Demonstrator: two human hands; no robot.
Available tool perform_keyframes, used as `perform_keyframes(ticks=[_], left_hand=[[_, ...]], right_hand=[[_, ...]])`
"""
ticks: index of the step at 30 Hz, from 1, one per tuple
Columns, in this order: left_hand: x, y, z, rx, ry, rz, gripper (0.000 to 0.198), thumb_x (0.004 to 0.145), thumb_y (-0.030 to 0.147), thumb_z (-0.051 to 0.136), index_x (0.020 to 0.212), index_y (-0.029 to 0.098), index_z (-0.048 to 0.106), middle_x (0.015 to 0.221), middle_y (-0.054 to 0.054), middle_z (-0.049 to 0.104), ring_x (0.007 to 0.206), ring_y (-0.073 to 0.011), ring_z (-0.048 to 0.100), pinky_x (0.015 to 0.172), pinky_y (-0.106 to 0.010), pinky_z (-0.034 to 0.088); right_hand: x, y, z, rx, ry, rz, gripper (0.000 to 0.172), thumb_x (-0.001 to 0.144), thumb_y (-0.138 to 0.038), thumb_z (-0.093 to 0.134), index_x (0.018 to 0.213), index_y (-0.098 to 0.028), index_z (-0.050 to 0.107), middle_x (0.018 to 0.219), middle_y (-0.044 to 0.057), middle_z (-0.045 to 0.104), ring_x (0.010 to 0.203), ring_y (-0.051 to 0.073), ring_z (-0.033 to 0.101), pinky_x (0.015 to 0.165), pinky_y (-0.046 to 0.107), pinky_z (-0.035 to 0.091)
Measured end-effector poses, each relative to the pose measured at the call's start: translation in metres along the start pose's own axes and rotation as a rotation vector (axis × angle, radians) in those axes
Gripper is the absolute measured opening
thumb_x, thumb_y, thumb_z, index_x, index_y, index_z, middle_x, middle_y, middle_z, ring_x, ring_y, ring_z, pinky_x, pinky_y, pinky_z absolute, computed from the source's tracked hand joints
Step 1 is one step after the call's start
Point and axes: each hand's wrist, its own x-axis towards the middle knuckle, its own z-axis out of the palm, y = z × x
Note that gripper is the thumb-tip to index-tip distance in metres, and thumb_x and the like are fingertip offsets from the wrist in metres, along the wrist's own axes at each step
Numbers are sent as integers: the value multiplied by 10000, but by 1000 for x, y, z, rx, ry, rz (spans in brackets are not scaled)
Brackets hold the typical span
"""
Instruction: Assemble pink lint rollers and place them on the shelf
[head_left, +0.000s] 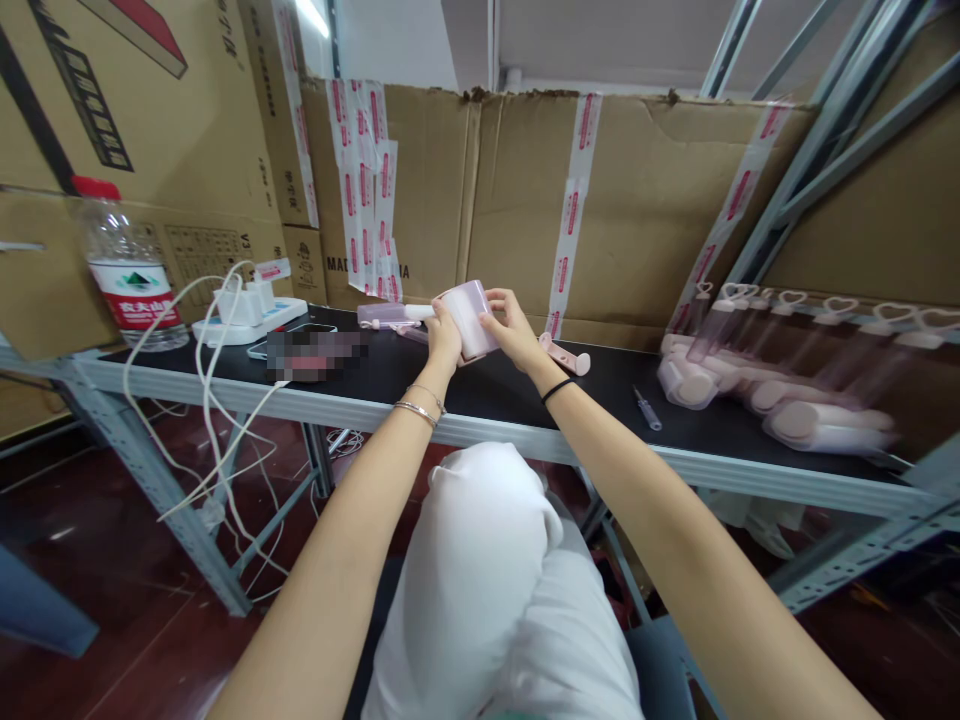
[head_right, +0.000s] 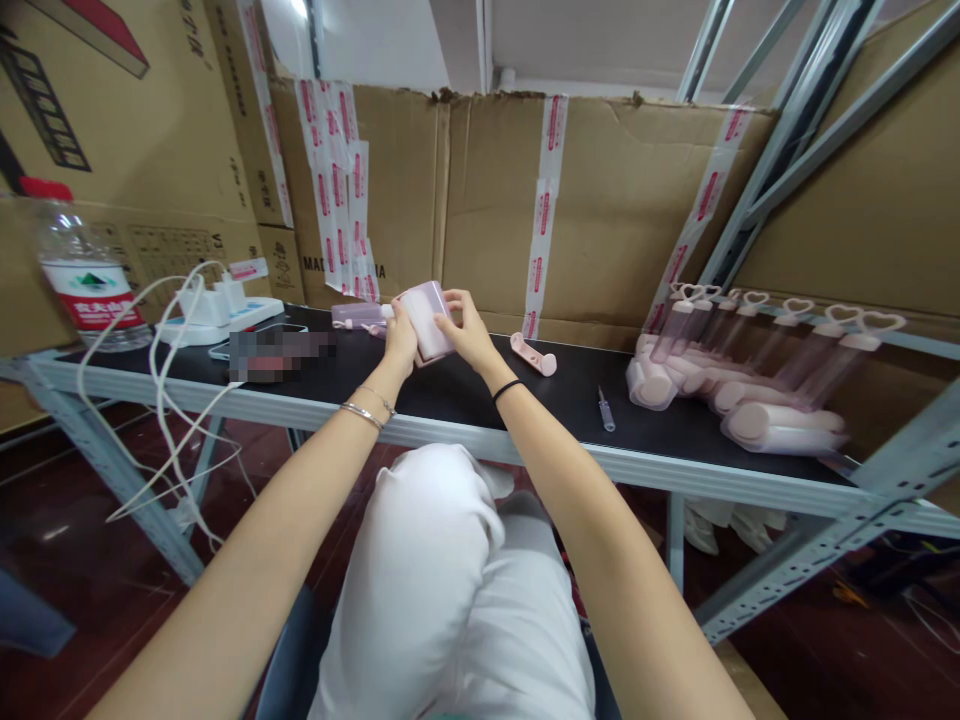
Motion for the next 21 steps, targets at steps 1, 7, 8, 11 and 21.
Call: perform_keyframes(ticks=[1,7,8,11,21], left_hand=[[0,1,0,54,-14,9,615,906,666,368,1121,143,610,1020,-133,721,1075,-255,661,877,-293,501],[-4,4,0,277,28,28,714,954,635,172,1231,98,552,1187,-175,673,1055,-237,669,867,-298,509],[-4,5,-1,297,36,29,713,957,630,169,1241,96,546,1208,-180,665,1067,-241,665,870,-303,509],[-7,6,-1,345,28,52,688,967,603,163,1244,104,548,1214,-181,666,1089,-253,656,883,-324,504],[-7,3,-2,400,0,157,605,992,539,158,1196,120,543,1219,-172,658,1096,-226,645,908,-314,489]], right_hand=[[1,3,0,59,13,1,458,796,-473,563,1165,-240,423,1188,82,554,991,189,555,863,342,493],[6,14,-1,241,127,13,470,780,-543,608,1124,-271,439,1090,52,585,889,173,568,841,353,492],[6,14,-1,229,119,0,472,781,-550,610,1124,-273,441,1086,49,587,877,171,566,832,352,491],[5,11,-3,181,86,-23,504,767,-586,613,1124,-269,451,1069,47,587,816,163,549,777,343,487],[0,9,-5,101,64,-74,554,765,-629,588,1143,-261,419,1203,86,553,979,201,546,849,363,493]])
